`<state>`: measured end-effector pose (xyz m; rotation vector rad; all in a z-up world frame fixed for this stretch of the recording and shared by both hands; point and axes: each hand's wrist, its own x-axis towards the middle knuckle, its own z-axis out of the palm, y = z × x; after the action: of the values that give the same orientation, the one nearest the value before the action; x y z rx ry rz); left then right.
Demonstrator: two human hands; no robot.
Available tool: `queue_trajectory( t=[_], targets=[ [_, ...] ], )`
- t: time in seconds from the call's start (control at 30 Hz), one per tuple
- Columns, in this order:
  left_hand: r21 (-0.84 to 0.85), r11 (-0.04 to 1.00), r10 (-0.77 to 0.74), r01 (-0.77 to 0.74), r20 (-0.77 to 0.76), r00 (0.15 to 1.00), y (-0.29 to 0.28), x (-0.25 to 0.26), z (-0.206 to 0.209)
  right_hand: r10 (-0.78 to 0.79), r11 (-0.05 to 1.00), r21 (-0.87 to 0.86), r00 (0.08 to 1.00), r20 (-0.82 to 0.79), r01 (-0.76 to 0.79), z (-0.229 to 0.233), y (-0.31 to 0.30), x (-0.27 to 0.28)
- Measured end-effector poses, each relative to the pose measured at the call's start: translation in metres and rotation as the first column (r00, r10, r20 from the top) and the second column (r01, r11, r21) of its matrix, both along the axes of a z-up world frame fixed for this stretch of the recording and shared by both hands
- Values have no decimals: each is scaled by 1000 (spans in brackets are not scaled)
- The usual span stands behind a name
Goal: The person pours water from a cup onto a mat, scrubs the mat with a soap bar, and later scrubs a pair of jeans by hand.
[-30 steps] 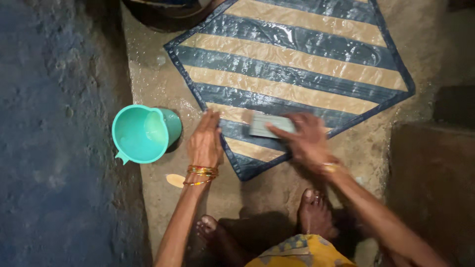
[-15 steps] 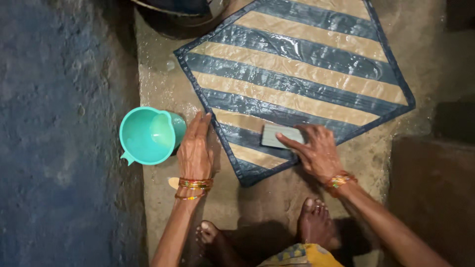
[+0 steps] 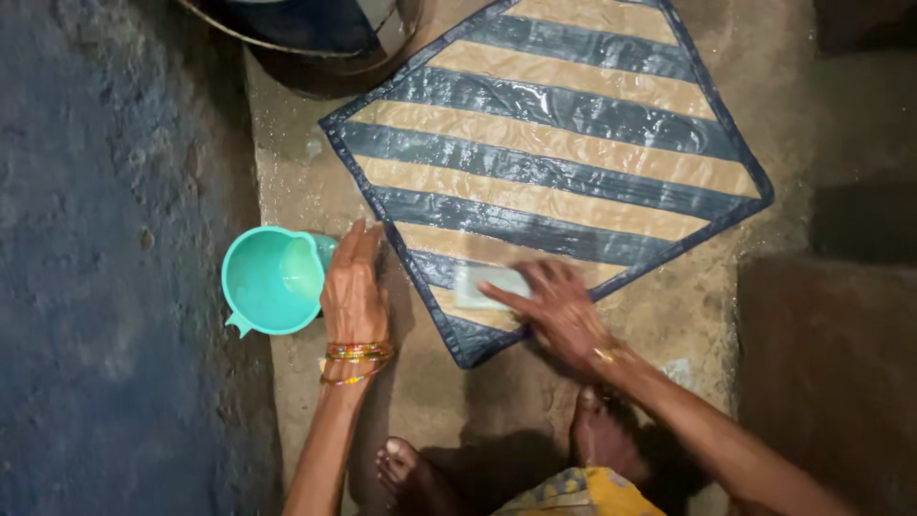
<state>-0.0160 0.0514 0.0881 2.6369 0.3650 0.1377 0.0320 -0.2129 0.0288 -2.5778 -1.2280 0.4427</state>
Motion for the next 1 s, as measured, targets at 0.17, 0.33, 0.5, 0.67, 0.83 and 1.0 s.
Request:
queue_trajectory(
  t=[0.17, 0.33, 0.5, 0.67, 0.83, 1.0],
  targets=[
    [-55, 998, 10, -11, -19, 1000, -9, -4, -14, -47, 991, 123, 997, -69, 55, -10, 27, 15],
    [-3, 1000, -23, 23, -14, 1000, -19, 11, -3, -78, 944, 320, 997, -13, 78, -30, 100, 33],
    [47, 998, -32, 33, -7, 999, -13, 8, -6, 188, 977, 128, 972, -144, -170, -21, 16, -34],
    [50, 998, -40, 44, -80, 996, -17, 2, -23, 195, 958, 238, 973, -127, -160, -19, -16, -51],
    [78, 993, -89, 94, -56, 994, -16, 2, -24, 48, 971, 232, 998, 52, -58, -34, 45, -11],
    [104, 993, -43, 61, -163, 986, -13, -4, -21, -53, 956, 293, 987, 149, 7, -35, 59, -27]
  ],
)
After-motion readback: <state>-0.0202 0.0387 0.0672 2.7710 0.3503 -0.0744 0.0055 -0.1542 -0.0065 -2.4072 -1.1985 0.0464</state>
